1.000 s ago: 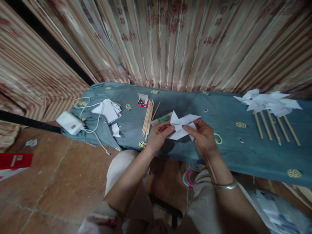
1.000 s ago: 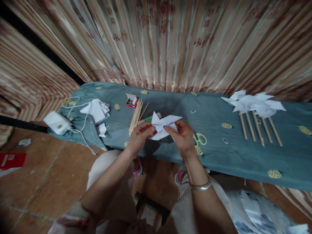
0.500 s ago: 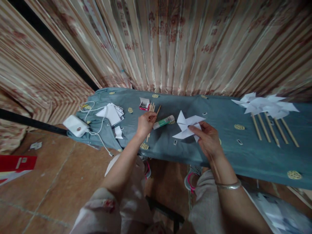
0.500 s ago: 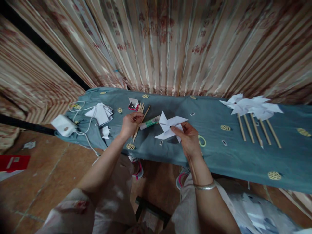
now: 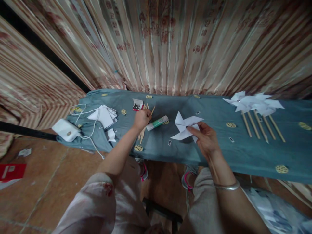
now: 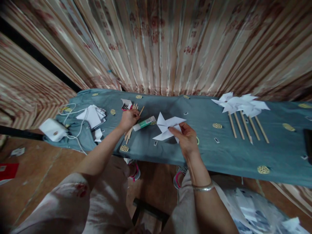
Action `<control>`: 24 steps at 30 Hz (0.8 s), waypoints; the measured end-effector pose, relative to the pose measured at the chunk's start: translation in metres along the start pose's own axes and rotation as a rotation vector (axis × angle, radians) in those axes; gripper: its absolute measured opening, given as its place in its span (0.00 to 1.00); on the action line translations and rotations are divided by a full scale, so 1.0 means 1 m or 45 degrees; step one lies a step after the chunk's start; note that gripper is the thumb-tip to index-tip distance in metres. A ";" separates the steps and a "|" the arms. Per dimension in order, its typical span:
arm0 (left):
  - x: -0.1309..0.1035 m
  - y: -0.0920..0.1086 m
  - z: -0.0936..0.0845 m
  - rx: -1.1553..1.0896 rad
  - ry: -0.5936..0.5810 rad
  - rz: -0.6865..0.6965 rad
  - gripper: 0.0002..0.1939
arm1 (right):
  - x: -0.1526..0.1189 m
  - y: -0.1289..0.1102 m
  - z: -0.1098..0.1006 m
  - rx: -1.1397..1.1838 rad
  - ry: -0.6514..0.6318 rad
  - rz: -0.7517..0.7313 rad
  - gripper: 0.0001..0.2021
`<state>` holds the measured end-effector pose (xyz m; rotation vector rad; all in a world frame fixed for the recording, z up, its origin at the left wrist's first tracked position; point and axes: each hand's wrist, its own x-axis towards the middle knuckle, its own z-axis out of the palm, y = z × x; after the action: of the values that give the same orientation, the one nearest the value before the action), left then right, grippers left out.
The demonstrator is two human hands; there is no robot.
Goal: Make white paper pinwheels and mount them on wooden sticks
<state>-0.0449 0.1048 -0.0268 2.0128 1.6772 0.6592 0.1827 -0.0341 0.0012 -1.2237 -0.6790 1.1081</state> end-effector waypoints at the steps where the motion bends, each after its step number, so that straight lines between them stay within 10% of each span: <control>1: 0.001 0.000 -0.001 -0.031 0.031 -0.011 0.07 | 0.000 -0.001 -0.001 0.006 0.013 0.002 0.18; 7: 0.001 0.014 -0.047 -0.439 0.374 -0.020 0.07 | 0.002 -0.005 -0.009 0.030 0.072 -0.034 0.18; 11: -0.054 0.048 -0.066 -1.193 0.432 0.005 0.08 | -0.002 -0.010 -0.015 0.047 0.098 -0.079 0.17; 18: -0.196 0.077 0.034 -1.804 -0.107 -0.845 0.22 | -0.030 -0.014 -0.024 -0.089 -0.112 0.098 0.17; 24: -0.211 0.070 0.076 -1.848 -0.161 -1.096 0.21 | -0.057 -0.006 -0.020 -0.291 -0.417 0.199 0.10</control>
<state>0.0233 -0.1175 -0.0619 0.2732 1.1280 0.9291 0.1825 -0.0939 0.0103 -1.3182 -0.9933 1.4083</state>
